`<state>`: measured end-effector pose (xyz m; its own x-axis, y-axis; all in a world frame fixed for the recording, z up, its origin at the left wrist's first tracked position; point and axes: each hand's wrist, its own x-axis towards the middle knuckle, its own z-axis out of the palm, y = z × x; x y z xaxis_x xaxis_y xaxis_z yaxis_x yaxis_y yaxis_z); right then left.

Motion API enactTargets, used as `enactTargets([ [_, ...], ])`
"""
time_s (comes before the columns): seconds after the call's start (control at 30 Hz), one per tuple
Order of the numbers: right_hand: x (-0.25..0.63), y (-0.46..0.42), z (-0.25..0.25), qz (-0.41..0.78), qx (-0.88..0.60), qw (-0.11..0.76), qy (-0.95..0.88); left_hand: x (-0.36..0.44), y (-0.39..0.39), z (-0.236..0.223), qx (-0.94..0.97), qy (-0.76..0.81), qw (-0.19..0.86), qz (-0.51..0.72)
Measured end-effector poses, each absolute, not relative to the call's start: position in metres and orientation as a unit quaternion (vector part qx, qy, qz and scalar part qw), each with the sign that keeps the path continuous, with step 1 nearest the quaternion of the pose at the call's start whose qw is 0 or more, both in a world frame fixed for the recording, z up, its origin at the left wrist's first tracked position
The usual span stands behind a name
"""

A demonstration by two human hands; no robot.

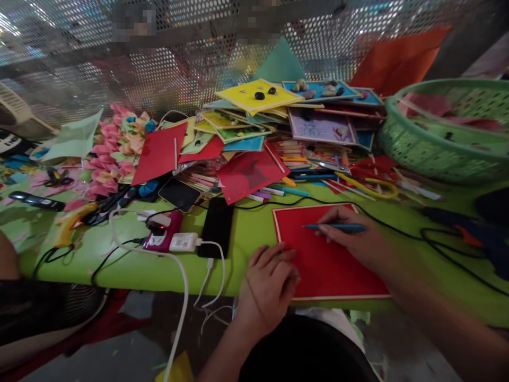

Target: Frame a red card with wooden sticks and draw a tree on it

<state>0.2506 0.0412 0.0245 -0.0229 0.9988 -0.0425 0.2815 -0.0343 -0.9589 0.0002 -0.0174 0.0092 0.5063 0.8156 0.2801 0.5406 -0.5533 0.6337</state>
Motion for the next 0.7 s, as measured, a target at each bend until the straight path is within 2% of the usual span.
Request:
enactTargets([
  [0.4,0.2489,0.0390,0.0243,0.407,-0.588,0.369,-0.594,0.0003,-0.0169,0.0095,0.837,0.410,0.238,0.273],
  [0.7,0.2478,0.0387,0.0235,0.406,-0.588,0.376,-0.590,0.0010,-0.0163,0.0108,0.835,0.408,0.240,0.281],
])
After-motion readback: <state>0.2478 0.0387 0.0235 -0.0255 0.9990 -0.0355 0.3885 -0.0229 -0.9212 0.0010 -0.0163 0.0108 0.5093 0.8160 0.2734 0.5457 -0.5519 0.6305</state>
